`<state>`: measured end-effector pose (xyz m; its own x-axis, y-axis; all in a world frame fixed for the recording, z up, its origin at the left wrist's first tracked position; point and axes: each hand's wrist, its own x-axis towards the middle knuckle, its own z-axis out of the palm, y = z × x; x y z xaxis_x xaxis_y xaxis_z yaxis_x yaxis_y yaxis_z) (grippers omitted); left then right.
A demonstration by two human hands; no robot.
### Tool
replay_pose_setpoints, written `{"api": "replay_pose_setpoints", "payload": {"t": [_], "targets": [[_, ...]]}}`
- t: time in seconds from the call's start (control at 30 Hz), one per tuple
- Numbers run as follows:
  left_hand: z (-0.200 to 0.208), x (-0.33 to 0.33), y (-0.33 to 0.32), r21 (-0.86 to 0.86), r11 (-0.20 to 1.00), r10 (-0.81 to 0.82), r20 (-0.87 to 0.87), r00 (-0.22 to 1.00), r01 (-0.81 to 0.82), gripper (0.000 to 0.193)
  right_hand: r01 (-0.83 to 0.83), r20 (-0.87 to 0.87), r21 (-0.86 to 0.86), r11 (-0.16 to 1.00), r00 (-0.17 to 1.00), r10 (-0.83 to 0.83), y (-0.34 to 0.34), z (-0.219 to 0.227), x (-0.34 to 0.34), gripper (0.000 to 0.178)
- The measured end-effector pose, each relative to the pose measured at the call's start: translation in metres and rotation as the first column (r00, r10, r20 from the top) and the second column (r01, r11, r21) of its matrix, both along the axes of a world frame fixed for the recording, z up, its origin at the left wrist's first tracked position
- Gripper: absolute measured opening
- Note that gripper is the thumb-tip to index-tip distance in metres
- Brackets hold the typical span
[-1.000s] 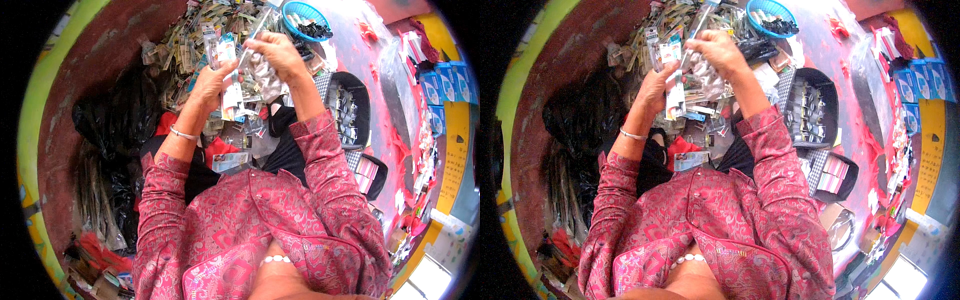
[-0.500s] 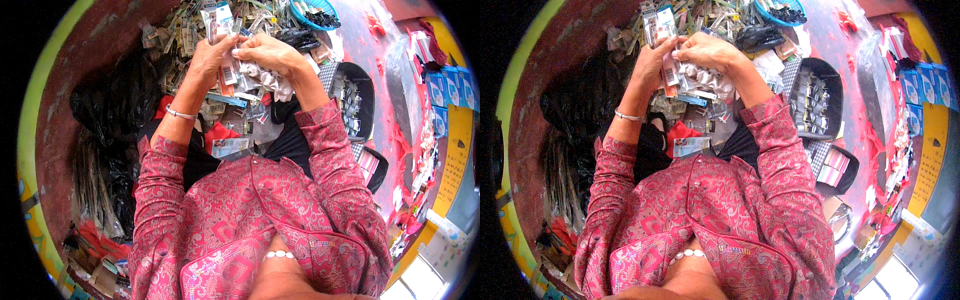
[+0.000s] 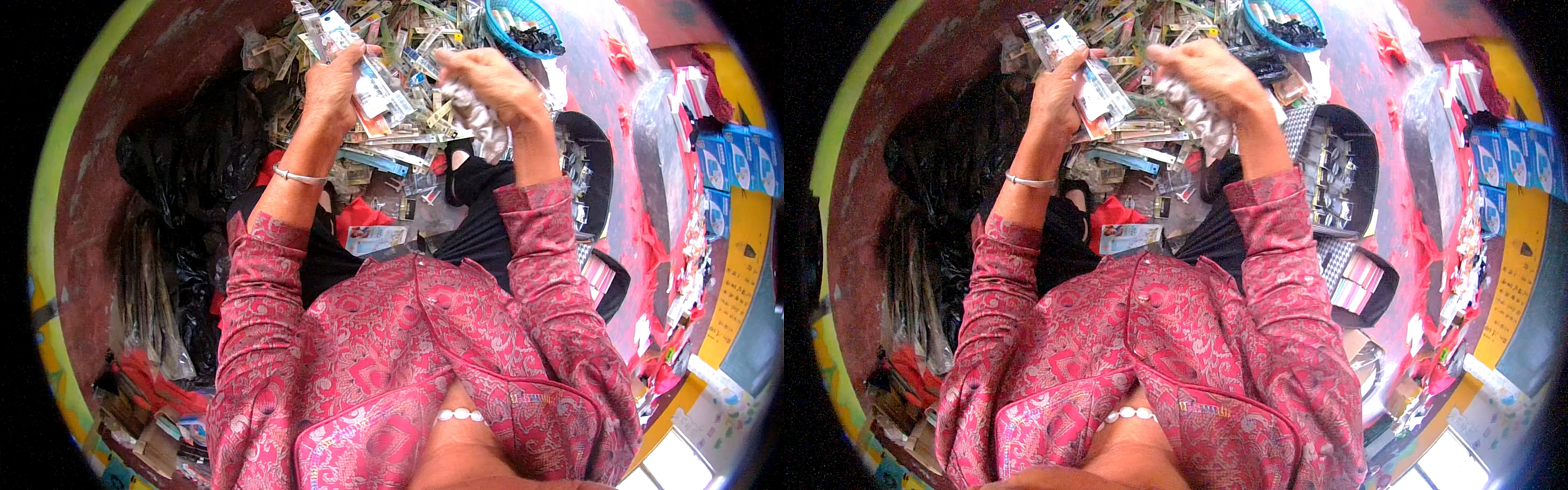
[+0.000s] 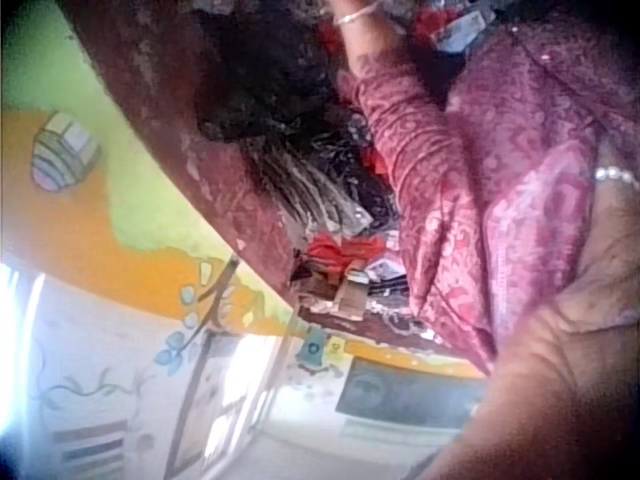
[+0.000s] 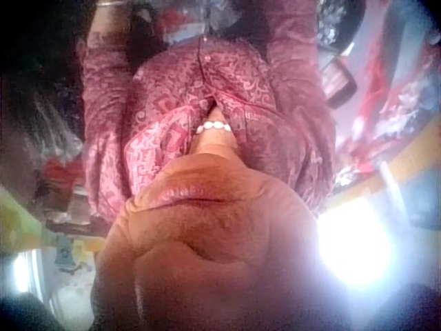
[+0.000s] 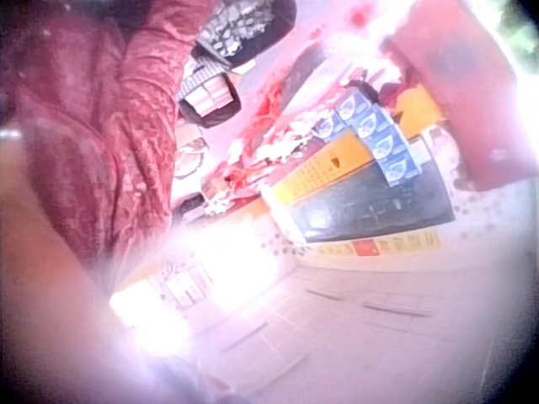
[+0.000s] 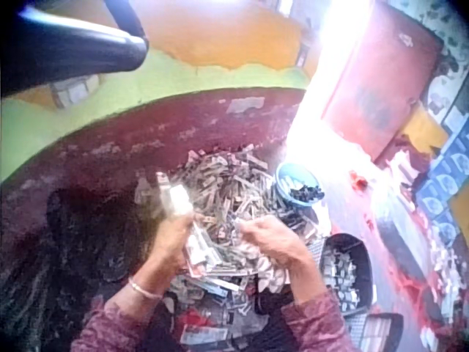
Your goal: The person sits on the floor and sorts through a large pile of small packaged items, picking them up, inspecting them, and placing them into a plastic bag. The person handles the items one at a time, occasionally adjusting the pile.
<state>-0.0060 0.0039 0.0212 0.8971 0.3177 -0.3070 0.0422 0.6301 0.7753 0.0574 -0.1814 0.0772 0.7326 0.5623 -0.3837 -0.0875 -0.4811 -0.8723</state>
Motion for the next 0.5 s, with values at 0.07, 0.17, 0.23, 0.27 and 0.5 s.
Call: {"api": "replay_pose_setpoints", "payload": {"t": [0.07, 0.17, 0.23, 0.27, 0.5], "targets": [[-0.004, 0.003, -0.002, 0.001, 1.000, -0.005, -0.012, 1.000, 0.005, 0.020, -0.144, 0.161, -0.090, 0.985, 0.974, 0.157, 0.014, -0.005, -0.012, 0.033], [-0.005, 0.002, -0.005, 0.007, 0.995, -0.097, 0.003, 0.995, 0.097, 0.028, -0.312, 0.185, -0.030, 0.950, 0.932, 0.312, 0.020, -0.017, -0.018, 0.028], [0.010, -0.001, -0.007, 0.012, 0.992, -0.121, -0.091, 0.988, 0.122, 0.036, -0.213, 0.117, 0.062, 0.975, 0.972, 0.205, 0.014, -0.015, -0.009, 0.024], [0.010, -0.002, -0.005, -0.067, 0.978, -0.201, -0.025, 0.979, 0.199, 0.040, -0.102, 0.033, 0.129, 0.986, 0.995, 0.098, 0.010, -0.017, -0.004, 0.022], [0.013, -0.004, 0.000, -0.034, 0.953, -0.293, 0.150, 0.944, 0.301, 0.034, 0.056, -0.143, 0.220, 0.974, 0.989, -0.025, 0.002, 0.003, -0.005, 0.016]]}}
